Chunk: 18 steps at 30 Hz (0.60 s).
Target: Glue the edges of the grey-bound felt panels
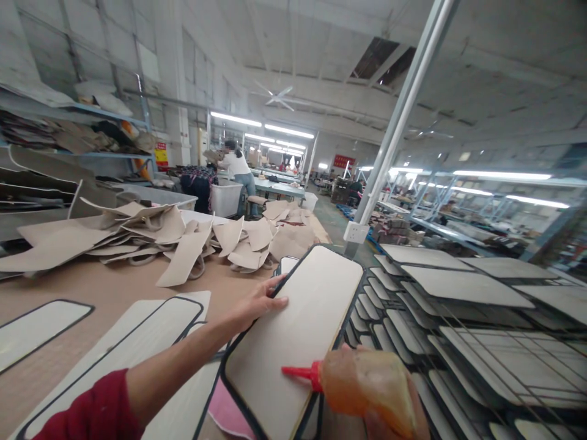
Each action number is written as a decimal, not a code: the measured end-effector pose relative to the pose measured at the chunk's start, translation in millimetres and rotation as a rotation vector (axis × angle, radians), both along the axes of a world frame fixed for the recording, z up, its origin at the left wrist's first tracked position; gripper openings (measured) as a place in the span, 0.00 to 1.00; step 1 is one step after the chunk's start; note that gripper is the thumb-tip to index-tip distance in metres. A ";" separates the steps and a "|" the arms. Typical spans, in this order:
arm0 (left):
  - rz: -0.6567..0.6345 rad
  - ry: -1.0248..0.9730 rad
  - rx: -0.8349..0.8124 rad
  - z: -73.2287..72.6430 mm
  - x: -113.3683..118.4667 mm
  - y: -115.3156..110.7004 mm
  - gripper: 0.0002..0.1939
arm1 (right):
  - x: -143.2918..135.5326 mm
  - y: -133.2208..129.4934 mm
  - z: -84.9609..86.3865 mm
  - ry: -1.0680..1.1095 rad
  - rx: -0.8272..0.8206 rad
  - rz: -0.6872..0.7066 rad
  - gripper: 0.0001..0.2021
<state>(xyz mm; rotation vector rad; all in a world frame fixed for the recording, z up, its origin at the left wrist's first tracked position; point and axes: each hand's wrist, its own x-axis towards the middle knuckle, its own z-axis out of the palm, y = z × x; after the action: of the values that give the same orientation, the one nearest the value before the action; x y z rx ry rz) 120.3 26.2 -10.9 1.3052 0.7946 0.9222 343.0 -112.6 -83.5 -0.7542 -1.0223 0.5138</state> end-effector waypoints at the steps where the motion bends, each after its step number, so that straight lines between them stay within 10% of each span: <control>1: 0.002 0.011 0.010 -0.3 0.2 -0.9 0.54 | 0.8 0.2 5.0 0.036 0.006 0.021 0.30; 7: -0.021 0.083 0.058 4.1 4.8 -14.0 0.48 | 38.0 30.3 53.2 0.162 0.155 -0.236 0.34; 15: 0.109 0.130 0.099 3.6 8.9 -14.9 0.41 | -0.1 1.6 5.8 0.144 -0.048 0.061 0.34; 18: 0.121 0.164 0.148 8.1 9.6 -20.0 0.36 | 7.0 3.9 12.6 0.112 -0.010 0.018 0.33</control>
<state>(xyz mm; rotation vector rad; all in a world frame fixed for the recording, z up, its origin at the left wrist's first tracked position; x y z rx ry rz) 129.8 6.2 -2.8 1.4885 0.9557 0.9939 350.0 -108.7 -70.9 -0.7176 -0.9235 0.5714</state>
